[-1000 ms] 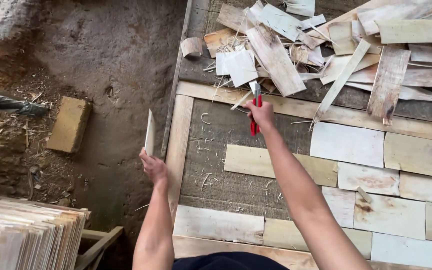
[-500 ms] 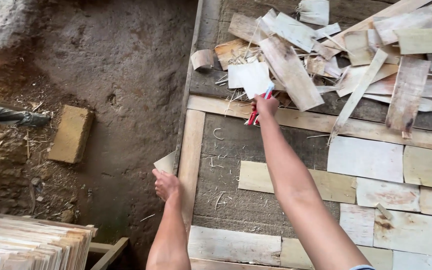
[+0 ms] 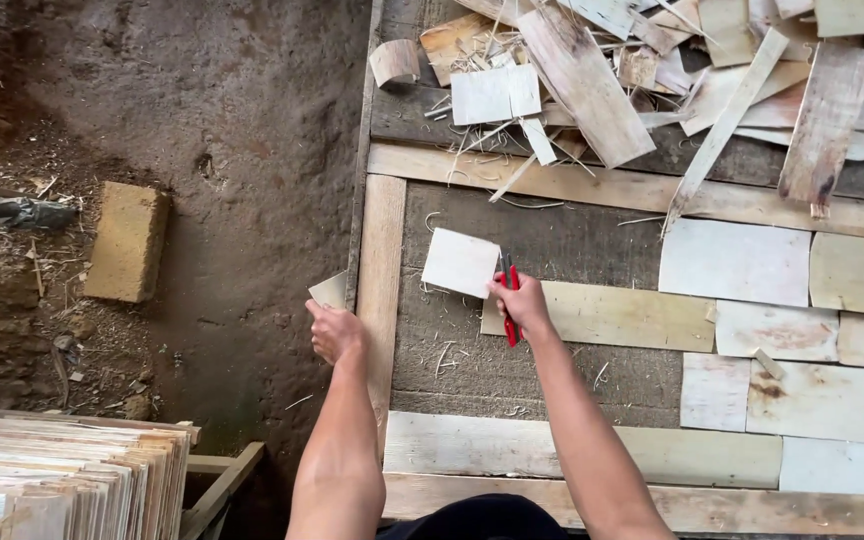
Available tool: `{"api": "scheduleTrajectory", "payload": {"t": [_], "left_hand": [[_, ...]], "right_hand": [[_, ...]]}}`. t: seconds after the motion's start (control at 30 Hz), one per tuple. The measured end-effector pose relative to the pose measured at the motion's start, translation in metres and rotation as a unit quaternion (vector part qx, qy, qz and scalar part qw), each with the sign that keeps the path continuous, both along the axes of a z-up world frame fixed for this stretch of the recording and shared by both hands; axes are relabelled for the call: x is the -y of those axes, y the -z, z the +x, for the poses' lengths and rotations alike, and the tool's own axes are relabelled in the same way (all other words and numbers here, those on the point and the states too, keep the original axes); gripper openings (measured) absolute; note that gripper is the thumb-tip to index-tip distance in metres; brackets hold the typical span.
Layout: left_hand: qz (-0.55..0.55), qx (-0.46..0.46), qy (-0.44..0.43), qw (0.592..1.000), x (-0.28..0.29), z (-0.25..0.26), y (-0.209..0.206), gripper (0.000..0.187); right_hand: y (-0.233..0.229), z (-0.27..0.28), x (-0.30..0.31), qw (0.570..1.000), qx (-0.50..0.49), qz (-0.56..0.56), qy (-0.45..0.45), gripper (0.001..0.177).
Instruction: The person uses a red utility knife to cut small rectangular wooden pieces on a workbench. They repeatedly pick up pieces, score them, and break them apart, then place the cut pieces into a growing mosaic pattern on the bench surface.
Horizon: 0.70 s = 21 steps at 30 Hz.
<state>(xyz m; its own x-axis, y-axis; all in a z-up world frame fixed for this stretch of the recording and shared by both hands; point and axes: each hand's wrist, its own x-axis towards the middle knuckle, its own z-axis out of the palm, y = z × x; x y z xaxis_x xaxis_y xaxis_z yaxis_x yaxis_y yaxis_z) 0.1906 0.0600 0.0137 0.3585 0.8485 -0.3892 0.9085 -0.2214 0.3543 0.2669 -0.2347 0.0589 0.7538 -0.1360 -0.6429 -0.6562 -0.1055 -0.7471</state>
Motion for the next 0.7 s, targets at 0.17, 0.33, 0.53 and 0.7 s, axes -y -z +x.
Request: {"api": "scheduleTrajectory", "payload": {"t": [0.17, 0.33, 0.53, 0.7], "left_hand": [[0.011, -0.002, 0.001, 1.000, 0.001, 0.003, -0.003, 0.026], [0.023, 0.007, 0.004, 1.000, 0.006, 0.004, -0.016, 0.025], [0.026, 0.015, 0.011, 0.999, 0.003, -0.001, -0.003, 0.023], [0.037, 0.033, 0.019, 0.999, 0.005, -0.003, -0.006, 0.024]], "right_hand": [[-0.003, -0.026, -0.010, 0.999, -0.018, 0.001, -0.042, 0.016], [-0.009, -0.029, -0.011, 0.999, -0.026, 0.017, -0.038, 0.014], [-0.068, 0.057, 0.024, 0.991, 0.023, -0.026, -0.131, 0.020], [-0.167, 0.103, 0.062, 0.965, 0.197, 0.114, 0.132, 0.029]]}}
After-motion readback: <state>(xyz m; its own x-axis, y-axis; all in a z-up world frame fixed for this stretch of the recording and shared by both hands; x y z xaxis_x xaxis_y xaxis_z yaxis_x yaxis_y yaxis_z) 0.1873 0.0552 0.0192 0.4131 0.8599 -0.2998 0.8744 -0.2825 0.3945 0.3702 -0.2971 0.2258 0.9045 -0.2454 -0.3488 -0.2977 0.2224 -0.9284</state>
